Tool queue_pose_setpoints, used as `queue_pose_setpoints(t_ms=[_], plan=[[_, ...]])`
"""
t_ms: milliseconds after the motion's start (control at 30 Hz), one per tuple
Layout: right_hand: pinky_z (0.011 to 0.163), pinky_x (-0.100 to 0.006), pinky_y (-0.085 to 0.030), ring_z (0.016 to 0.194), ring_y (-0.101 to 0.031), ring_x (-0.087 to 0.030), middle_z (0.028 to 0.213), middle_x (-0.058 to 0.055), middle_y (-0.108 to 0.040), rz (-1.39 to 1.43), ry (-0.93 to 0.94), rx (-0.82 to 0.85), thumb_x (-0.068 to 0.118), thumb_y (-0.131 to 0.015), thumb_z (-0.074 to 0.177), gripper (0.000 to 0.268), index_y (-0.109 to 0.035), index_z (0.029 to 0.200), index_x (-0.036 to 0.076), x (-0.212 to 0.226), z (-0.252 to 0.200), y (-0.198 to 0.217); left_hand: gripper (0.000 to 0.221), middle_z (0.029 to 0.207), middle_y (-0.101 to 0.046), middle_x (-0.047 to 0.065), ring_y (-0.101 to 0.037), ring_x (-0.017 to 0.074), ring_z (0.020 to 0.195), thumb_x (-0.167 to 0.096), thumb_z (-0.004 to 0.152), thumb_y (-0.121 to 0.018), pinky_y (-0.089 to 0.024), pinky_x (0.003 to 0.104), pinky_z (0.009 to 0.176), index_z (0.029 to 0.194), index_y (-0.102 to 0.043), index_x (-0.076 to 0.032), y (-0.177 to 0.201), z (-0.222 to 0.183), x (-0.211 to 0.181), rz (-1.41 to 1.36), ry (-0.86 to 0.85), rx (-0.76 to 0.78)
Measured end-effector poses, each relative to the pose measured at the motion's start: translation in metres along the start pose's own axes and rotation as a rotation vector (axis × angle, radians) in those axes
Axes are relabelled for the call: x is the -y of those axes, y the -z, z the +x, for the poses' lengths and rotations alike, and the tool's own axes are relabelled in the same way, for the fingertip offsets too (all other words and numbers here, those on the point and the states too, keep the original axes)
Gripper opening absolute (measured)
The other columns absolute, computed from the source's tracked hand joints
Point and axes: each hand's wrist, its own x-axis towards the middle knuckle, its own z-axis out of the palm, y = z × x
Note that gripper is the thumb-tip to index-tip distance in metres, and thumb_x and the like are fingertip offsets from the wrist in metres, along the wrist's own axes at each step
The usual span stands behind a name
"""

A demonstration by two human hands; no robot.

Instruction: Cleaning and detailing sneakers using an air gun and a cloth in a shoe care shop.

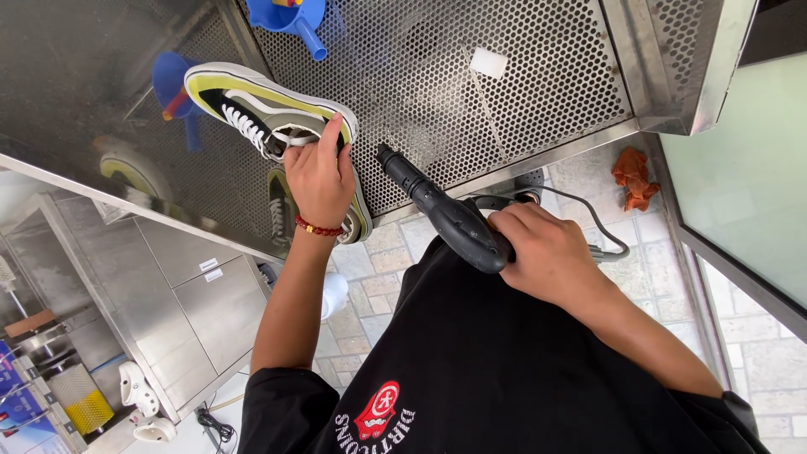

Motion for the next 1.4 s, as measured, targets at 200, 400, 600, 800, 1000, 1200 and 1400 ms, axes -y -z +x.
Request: queue_pose_setpoints(t_ms=[200, 400, 600, 800, 1000, 1200, 1400], plan=[[0.057, -0.036, -0.055, 0.082, -0.07, -0.022, 0.088, -0.005, -0.068, 0.002, 0.016, 0.009, 0.005, -0.08, 0.064, 0.034, -0.066, 0.095, 0.004, -0.0006, 0.0002, -0.0004, 0.05, 0.086, -0.068, 0.004, -0.063, 0.0209, 0.076, -0.001, 0.095, -0.075, -0.041, 0.037, 0.08, 0.142, -0.058, -0.006, 0.0005, 0.0012, -0.0009, 0.007, 0.001, 0.011], [0.054, -0.034, -0.055, 0.079, -0.07, -0.021, 0.087, -0.005, -0.069, 0.004, 0.017, 0.032, 0.008, -0.082, 0.069, 0.029, -0.066, 0.094, 0.004, -0.002, -0.0015, -0.0049, 0.052, 0.086, -0.069, 0.005, -0.063, 0.0208, 0.075, 0.0, 0.095, -0.074, -0.042, 0.037, 0.08, 0.143, -0.057, -0.005, -0.001, -0.0007, 0.0007, -0.002, -0.009, 0.003], [0.056, -0.034, -0.056, 0.081, -0.071, -0.021, 0.09, -0.006, -0.07, -0.012, 0.05, -0.013, 0.008, -0.081, 0.067, 0.032, -0.066, 0.095, 0.004, -0.0006, -0.001, -0.004, 0.053, 0.085, -0.068, 0.005, -0.063, 0.0216, 0.075, 0.0, 0.094, -0.074, -0.043, 0.037, 0.08, 0.144, -0.057, -0.005, -0.0007, -0.0004, -0.0001, 0.005, -0.011, 0.011], [0.054, -0.034, -0.055, 0.079, -0.07, -0.021, 0.086, -0.005, -0.069, 0.006, 0.02, 0.033, 0.008, -0.082, 0.068, 0.031, -0.066, 0.094, 0.004, -0.0005, 0.0004, -0.0019, 0.054, 0.085, -0.068, 0.005, -0.063, 0.022, 0.076, 0.0, 0.093, -0.075, -0.043, 0.037, 0.08, 0.144, -0.056, -0.005, -0.0016, 0.0003, -0.0012, -0.021, -0.002, 0.008], [0.054, -0.035, -0.053, 0.078, -0.069, -0.021, 0.085, -0.005, -0.068, 0.022, 0.035, 0.0, 0.006, -0.081, 0.066, 0.031, -0.066, 0.094, 0.004, 0.0005, 0.0016, 0.0001, 0.055, 0.083, -0.067, 0.005, -0.063, 0.0224, 0.075, 0.001, 0.093, -0.076, -0.044, 0.038, 0.081, 0.143, -0.056, -0.006, -0.0015, 0.0013, -0.0012, -0.033, 0.001, -0.003], [0.054, -0.035, -0.053, 0.077, -0.069, -0.021, 0.084, -0.004, -0.068, 0.018, 0.033, 0.015, 0.006, -0.081, 0.066, 0.031, -0.066, 0.093, 0.004, 0.0004, 0.0012, -0.0002, 0.053, 0.084, -0.068, 0.005, -0.063, 0.0225, 0.075, 0.001, 0.094, -0.077, -0.043, 0.037, 0.081, 0.143, -0.057, -0.005, 0.0003, 0.0012, -0.0008, -0.042, 0.005, 0.003], [0.053, -0.034, -0.054, 0.079, -0.07, -0.02, 0.085, -0.004, -0.068, 0.01, 0.022, 0.032, 0.005, -0.081, 0.065, 0.032, -0.067, 0.094, 0.004, -0.002, -0.0009, -0.005, 0.053, 0.084, -0.068, 0.006, -0.064, 0.0221, 0.075, 0.001, 0.093, -0.077, -0.044, 0.037, 0.082, 0.142, -0.057, -0.006, 0.0023, -0.0018, 0.0002, -0.035, 0.022, 0.017]])
